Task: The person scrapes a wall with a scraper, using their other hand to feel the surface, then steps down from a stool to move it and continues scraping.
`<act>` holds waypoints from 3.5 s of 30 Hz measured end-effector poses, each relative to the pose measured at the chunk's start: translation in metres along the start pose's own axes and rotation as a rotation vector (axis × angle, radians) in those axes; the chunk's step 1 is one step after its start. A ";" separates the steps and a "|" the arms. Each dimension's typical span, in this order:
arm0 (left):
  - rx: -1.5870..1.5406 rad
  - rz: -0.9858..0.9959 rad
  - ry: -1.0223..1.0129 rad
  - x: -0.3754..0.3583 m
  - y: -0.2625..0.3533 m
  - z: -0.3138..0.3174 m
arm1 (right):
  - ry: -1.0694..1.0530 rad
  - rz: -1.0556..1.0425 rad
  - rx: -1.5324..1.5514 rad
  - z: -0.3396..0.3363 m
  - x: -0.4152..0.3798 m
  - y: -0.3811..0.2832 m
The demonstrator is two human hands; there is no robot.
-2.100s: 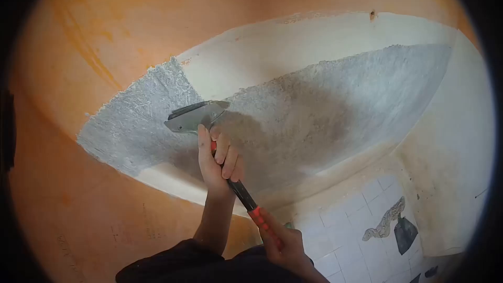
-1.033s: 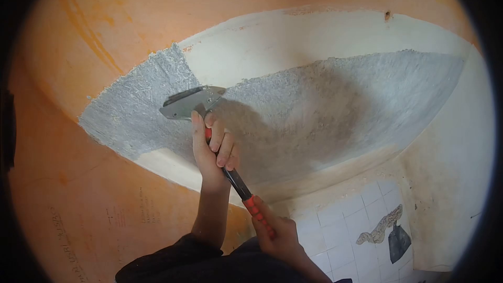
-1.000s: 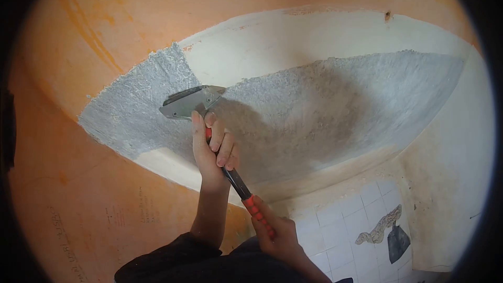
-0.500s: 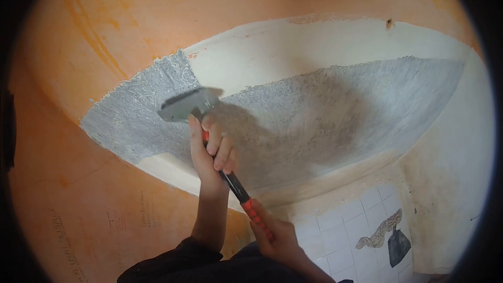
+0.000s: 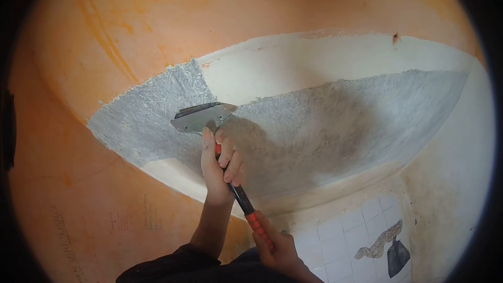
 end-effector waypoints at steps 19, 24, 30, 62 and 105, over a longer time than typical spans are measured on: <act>0.008 -0.005 -0.035 0.004 0.013 0.019 | 0.032 -0.101 0.059 0.000 0.003 -0.020; -0.022 -0.039 -0.019 0.003 0.009 0.010 | 0.017 -0.023 0.106 0.006 0.001 -0.014; -0.015 0.006 -0.061 0.004 0.016 0.021 | 0.008 -0.035 0.084 0.002 0.003 -0.013; -0.105 0.032 -0.123 0.020 0.040 0.049 | 0.007 -0.130 0.029 -0.004 0.022 -0.057; 0.002 0.002 -0.070 0.015 0.039 0.044 | -0.008 -0.167 0.031 0.008 0.012 -0.066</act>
Point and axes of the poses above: each hand's wrist, its own x-axis towards the middle knuckle, its own z-axis out of the palm, y = z × x, the point moved 8 cm from there along x, towards the middle knuckle, and after that the axes turned 5 degrees about y, right-handed, at the moved point
